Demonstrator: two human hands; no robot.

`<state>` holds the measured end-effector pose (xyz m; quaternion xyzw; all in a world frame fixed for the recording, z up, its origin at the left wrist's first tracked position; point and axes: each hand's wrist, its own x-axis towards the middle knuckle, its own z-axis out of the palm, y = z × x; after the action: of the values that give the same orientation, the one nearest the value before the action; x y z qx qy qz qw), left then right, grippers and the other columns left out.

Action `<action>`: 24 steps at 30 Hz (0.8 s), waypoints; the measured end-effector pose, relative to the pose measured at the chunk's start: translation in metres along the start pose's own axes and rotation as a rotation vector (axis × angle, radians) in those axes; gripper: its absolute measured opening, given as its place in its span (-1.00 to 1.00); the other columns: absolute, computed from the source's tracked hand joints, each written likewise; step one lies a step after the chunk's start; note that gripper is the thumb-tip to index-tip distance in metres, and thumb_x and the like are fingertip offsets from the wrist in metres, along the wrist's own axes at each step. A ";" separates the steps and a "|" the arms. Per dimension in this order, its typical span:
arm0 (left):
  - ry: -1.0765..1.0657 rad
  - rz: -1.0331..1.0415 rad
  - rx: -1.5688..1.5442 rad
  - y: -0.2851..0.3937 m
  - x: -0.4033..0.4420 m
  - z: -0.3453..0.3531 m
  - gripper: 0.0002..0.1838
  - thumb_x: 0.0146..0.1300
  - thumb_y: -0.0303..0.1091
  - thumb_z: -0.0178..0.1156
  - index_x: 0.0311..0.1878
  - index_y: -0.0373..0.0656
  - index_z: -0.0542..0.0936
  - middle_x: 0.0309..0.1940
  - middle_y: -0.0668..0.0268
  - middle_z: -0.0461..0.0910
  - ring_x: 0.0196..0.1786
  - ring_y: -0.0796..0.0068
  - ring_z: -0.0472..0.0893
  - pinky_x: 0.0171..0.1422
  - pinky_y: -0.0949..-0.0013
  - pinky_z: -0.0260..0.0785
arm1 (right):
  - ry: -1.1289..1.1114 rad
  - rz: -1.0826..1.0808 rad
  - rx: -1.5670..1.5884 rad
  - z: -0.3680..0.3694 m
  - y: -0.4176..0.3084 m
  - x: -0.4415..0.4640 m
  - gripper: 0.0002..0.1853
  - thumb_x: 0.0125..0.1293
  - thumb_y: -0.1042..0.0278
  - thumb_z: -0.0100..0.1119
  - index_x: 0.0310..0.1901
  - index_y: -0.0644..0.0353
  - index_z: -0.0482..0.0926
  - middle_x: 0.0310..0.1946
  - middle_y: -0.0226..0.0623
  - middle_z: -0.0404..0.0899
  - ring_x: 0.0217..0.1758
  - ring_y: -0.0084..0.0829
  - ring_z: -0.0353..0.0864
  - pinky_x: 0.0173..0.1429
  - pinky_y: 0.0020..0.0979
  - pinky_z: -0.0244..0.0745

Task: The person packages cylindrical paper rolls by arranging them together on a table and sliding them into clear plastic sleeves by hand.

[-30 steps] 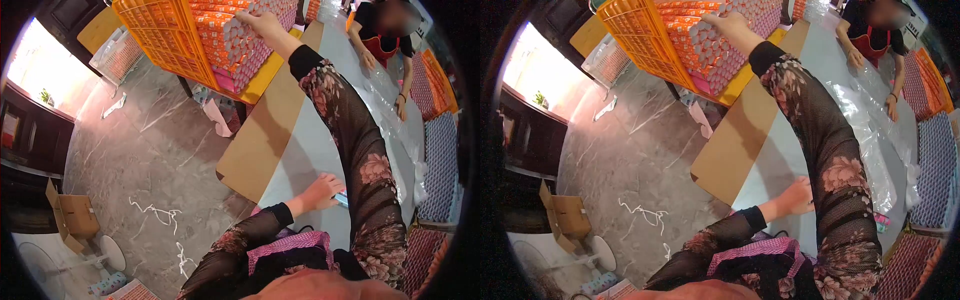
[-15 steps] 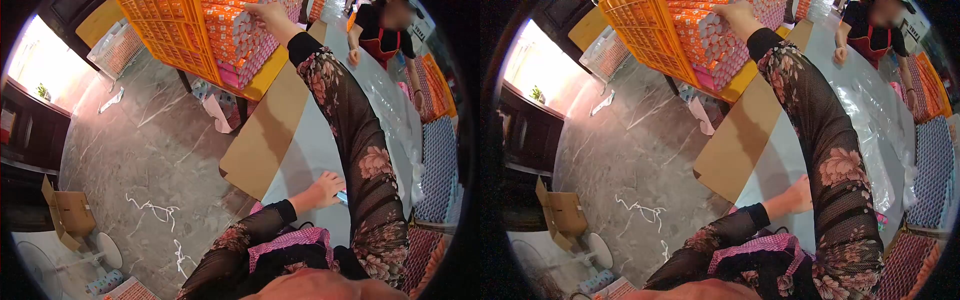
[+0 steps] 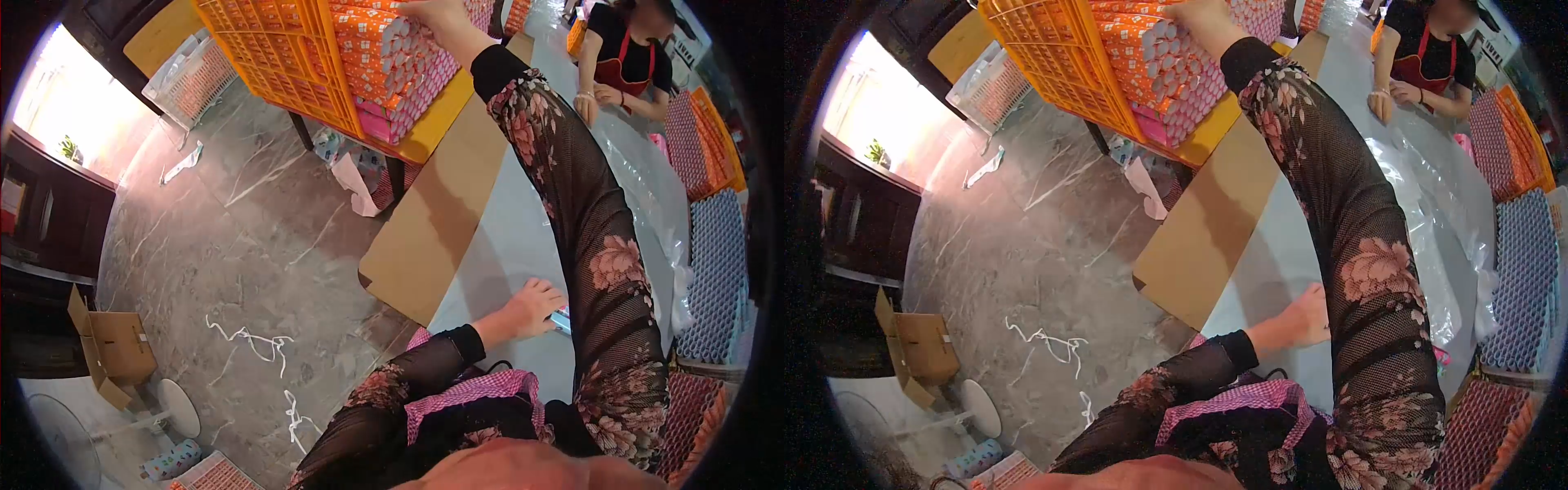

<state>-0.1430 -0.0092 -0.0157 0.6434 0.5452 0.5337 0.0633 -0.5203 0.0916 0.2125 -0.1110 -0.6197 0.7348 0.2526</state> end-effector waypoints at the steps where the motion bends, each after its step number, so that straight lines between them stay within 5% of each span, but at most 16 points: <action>1: -0.007 -0.001 -0.004 0.000 0.000 0.000 -0.52 -0.13 -0.32 0.32 -0.03 -0.12 0.54 -0.12 0.29 0.52 0.06 0.20 0.42 0.24 0.17 0.18 | 0.056 -0.034 -0.005 -0.001 0.005 0.007 -0.93 0.20 0.51 0.21 -0.41 0.18 0.51 -0.64 -0.34 0.40 -0.67 -0.36 0.39 -0.66 -0.29 0.18; 12: 0.017 0.003 -0.040 0.000 -0.001 -0.003 -0.54 -0.14 -0.29 0.32 -0.06 -0.10 0.56 -0.15 0.31 0.54 0.06 0.23 0.43 0.23 0.18 0.20 | -0.316 -0.315 -0.481 -0.056 0.013 0.036 -0.91 0.21 0.45 0.27 -0.25 0.19 0.60 -0.46 -0.43 0.53 -0.40 -0.50 0.53 -0.37 -0.43 0.39; 14: -0.261 -0.165 -0.007 0.005 0.004 -0.007 -0.47 -0.09 -0.24 0.33 0.04 -0.04 0.54 0.01 0.34 0.53 0.15 0.24 0.40 0.32 0.15 0.13 | -0.410 -0.451 -0.584 -0.077 0.008 0.033 -0.88 0.21 0.44 0.28 -0.22 0.19 0.62 -0.42 -0.44 0.56 -0.35 -0.53 0.55 -0.31 -0.45 0.43; 15: -0.204 -0.131 0.001 0.000 0.000 0.001 -0.47 -0.10 -0.24 0.30 0.05 -0.05 0.54 -0.01 0.36 0.52 0.12 0.26 0.40 0.31 0.14 0.14 | -0.441 -0.509 -0.616 -0.085 0.007 0.029 -0.87 0.21 0.43 0.29 -0.20 0.20 0.63 -0.40 -0.45 0.57 -0.32 -0.54 0.57 -0.28 -0.47 0.45; 16: -0.203 -0.127 -0.001 -0.003 -0.002 0.004 -0.47 -0.10 -0.24 0.30 0.05 -0.05 0.54 -0.01 0.36 0.52 0.12 0.26 0.40 0.31 0.14 0.14 | -0.248 -0.520 -0.554 -0.086 -0.008 0.003 -0.78 0.19 0.37 0.35 -0.13 0.20 0.64 -0.33 -0.46 0.61 -0.29 -0.58 0.57 -0.26 -0.49 0.45; 18: -0.176 -0.120 0.059 -0.005 -0.003 0.009 -0.46 -0.09 -0.24 0.29 0.07 -0.03 0.53 -0.03 0.37 0.53 0.12 0.27 0.40 0.31 0.15 0.14 | -0.269 -0.498 -0.640 -0.088 -0.036 -0.015 -0.72 0.20 0.28 0.37 -0.10 0.23 0.66 -0.28 -0.47 0.64 -0.27 -0.60 0.56 -0.22 -0.49 0.46; 20: -0.163 -0.109 0.042 -0.005 -0.003 0.009 -0.46 -0.09 -0.23 0.29 0.07 -0.03 0.54 -0.04 0.37 0.53 0.11 0.27 0.41 0.31 0.16 0.14 | -0.343 -0.167 -0.772 -0.092 -0.050 -0.019 -0.72 0.24 0.22 0.34 -0.12 0.23 0.68 -0.28 -0.45 0.65 -0.29 -0.56 0.57 -0.24 -0.48 0.46; 21: -0.145 -0.102 0.027 -0.006 -0.004 0.007 -0.47 -0.08 -0.23 0.28 0.07 -0.03 0.54 -0.06 0.37 0.53 0.11 0.28 0.41 0.30 0.16 0.15 | -0.578 -0.289 -0.821 -0.115 -0.041 0.007 -0.69 0.28 0.14 0.29 -0.12 0.23 0.69 -0.28 -0.42 0.66 -0.33 -0.55 0.58 -0.28 -0.47 0.47; 24: -0.190 -0.113 0.018 0.001 0.003 -0.005 -0.49 -0.09 -0.25 0.31 0.03 -0.05 0.54 -0.07 0.37 0.53 0.08 0.28 0.42 0.27 0.18 0.16 | -0.491 -0.514 -0.891 -0.099 -0.037 0.007 -0.66 0.32 0.10 0.24 -0.07 0.20 0.68 -0.24 -0.40 0.68 -0.30 -0.57 0.58 -0.25 -0.47 0.47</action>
<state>-0.1461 -0.0101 -0.0112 0.6597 0.5770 0.4610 0.1388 -0.4707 0.1839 0.2287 0.1218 -0.9173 0.3217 0.2007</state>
